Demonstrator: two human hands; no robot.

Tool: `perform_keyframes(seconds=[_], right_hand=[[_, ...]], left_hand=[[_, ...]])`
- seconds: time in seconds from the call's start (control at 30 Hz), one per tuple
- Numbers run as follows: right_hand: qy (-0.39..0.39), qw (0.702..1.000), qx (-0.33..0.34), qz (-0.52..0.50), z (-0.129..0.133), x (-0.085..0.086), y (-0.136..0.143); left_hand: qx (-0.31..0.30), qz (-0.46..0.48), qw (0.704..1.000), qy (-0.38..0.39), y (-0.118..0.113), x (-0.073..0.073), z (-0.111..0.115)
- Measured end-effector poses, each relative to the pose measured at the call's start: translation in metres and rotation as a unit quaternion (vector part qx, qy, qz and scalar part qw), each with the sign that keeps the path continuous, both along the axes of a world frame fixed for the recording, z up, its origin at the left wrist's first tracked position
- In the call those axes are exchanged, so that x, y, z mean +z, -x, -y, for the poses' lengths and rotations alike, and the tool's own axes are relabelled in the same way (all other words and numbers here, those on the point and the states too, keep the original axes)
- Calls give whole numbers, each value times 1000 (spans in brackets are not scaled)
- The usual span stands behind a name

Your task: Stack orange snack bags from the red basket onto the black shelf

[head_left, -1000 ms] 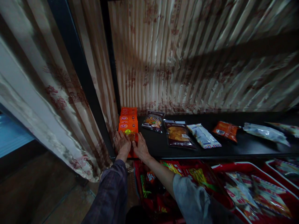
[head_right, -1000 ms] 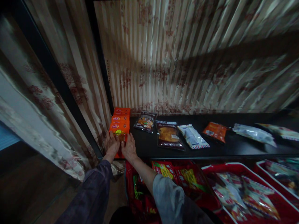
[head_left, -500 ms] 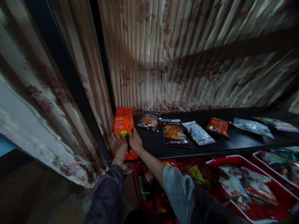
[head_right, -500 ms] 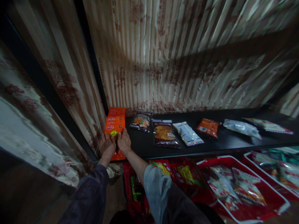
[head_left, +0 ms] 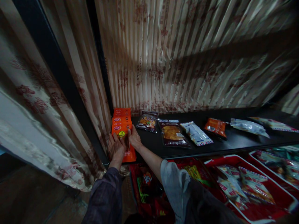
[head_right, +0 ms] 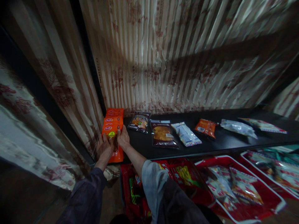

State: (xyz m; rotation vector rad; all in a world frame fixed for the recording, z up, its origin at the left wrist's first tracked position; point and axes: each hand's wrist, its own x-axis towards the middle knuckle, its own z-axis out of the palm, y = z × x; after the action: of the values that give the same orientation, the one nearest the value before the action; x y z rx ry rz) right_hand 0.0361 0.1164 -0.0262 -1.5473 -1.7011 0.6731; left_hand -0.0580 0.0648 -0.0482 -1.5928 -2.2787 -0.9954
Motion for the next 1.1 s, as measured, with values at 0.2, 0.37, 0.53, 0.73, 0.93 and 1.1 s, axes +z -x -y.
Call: perform_keyframes(seconds=[0.2,0.37,0.53,0.73,0.93,1.1], right_hand=[[3,1000,10,8,-7,0,2],[-2,1000,15,8,-7,0,2],[-10,1000,8,23,-7,-4,4],[-36,999,-4,37,-8,-13,8],[-41,998,1,57,-7,-9,6],[-170,970,74,154,30,6,0]], left_hand=[[0,3,1000,21,0,2,-3],[3,9,999,31,-2,4,-4],[-4,1,999,40,0,7,-3],[3,3,999,37,-1,7,-4],[9,17,1000,15,-2,2,-5],[4,19,999,27,0,0,-5]])
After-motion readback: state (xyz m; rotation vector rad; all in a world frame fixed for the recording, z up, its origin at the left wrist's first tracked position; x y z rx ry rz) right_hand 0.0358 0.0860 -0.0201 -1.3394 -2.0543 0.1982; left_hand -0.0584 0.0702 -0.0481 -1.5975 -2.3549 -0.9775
